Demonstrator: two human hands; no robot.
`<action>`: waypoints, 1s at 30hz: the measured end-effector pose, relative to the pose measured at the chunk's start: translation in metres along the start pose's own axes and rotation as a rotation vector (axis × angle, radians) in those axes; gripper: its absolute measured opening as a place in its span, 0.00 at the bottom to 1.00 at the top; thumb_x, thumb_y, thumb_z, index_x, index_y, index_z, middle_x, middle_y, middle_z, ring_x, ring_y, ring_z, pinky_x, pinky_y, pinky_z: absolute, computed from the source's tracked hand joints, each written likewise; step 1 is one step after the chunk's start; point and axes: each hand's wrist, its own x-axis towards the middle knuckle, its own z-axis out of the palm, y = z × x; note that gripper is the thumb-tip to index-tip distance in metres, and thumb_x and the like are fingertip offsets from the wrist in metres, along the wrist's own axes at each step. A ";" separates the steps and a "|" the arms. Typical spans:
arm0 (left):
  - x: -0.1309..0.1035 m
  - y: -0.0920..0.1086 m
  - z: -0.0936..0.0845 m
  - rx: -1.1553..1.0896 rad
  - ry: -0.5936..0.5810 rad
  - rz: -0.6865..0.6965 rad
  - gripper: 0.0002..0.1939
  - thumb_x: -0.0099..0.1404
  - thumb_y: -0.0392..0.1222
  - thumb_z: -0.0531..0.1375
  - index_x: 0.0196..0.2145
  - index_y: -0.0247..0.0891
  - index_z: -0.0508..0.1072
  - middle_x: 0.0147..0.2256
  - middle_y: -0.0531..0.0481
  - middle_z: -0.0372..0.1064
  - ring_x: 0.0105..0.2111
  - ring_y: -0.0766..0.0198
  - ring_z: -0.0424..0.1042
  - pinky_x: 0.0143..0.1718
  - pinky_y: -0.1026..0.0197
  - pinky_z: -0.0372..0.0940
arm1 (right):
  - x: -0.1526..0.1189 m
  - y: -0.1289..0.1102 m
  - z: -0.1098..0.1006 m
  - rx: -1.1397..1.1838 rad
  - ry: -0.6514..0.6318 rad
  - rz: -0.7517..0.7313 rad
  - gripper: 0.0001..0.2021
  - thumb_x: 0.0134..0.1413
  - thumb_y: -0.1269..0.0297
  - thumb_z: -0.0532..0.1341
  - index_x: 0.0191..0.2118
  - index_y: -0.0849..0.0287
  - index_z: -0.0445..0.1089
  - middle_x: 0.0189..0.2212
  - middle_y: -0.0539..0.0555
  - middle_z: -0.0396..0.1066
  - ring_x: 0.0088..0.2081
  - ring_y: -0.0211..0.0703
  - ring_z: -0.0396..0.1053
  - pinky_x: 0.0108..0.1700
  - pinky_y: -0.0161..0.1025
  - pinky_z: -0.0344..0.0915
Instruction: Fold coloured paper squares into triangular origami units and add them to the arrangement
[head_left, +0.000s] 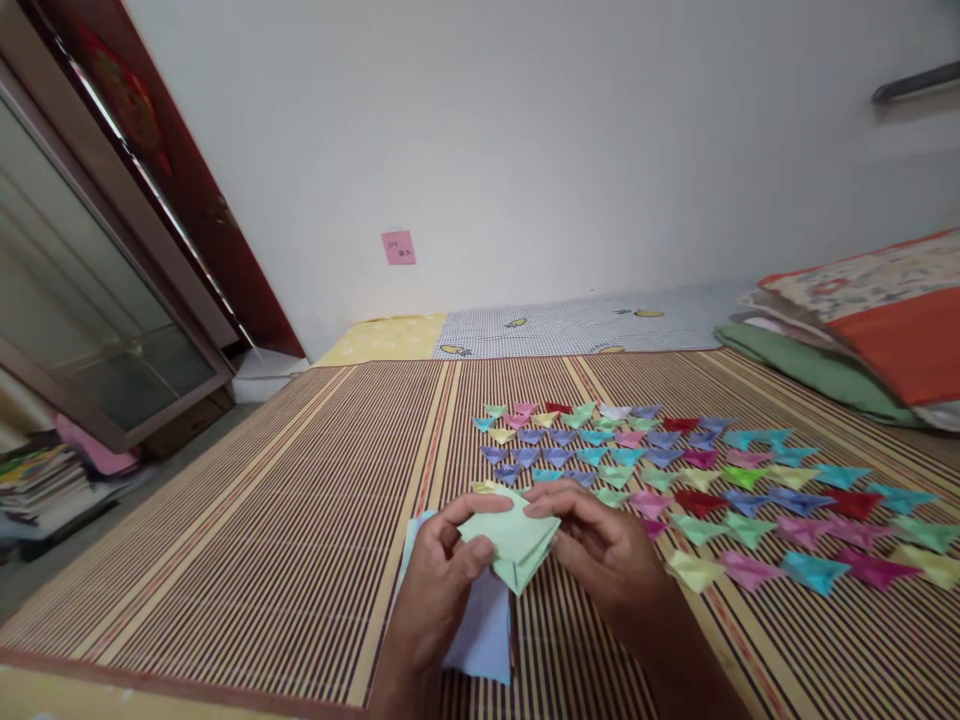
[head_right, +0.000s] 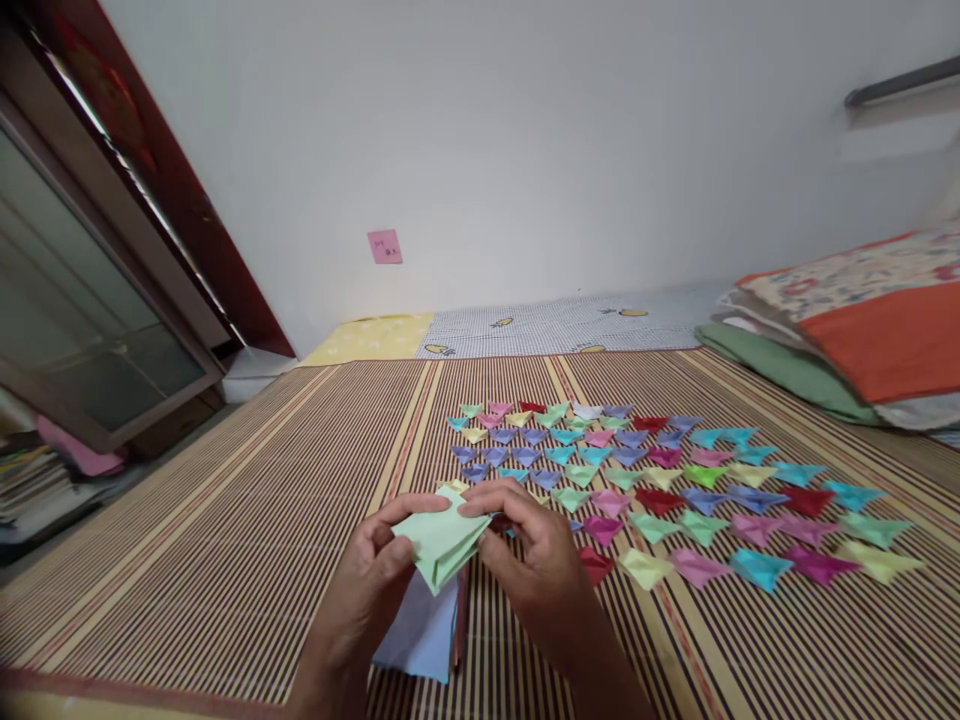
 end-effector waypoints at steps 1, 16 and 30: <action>0.000 0.000 0.000 -0.006 0.004 -0.006 0.24 0.54 0.51 0.75 0.45 0.37 0.82 0.40 0.45 0.75 0.36 0.61 0.71 0.39 0.63 0.65 | 0.000 0.000 0.000 -0.011 -0.008 -0.004 0.05 0.59 0.67 0.63 0.38 0.54 0.78 0.44 0.57 0.76 0.51 0.51 0.74 0.53 0.49 0.70; -0.002 -0.003 0.000 0.034 0.038 -0.070 0.18 0.55 0.42 0.74 0.43 0.38 0.79 0.31 0.50 0.73 0.28 0.65 0.70 0.34 0.64 0.65 | 0.001 -0.007 0.005 -0.055 -0.003 -0.027 0.10 0.66 0.62 0.59 0.35 0.55 0.77 0.40 0.56 0.76 0.43 0.49 0.74 0.46 0.46 0.69; 0.000 -0.002 0.002 0.002 0.112 -0.081 0.11 0.51 0.30 0.71 0.34 0.35 0.79 0.27 0.51 0.76 0.24 0.69 0.69 0.27 0.70 0.62 | -0.003 -0.010 -0.004 -0.132 -0.096 -0.100 0.04 0.57 0.67 0.68 0.33 0.52 0.79 0.42 0.53 0.75 0.47 0.49 0.74 0.52 0.48 0.66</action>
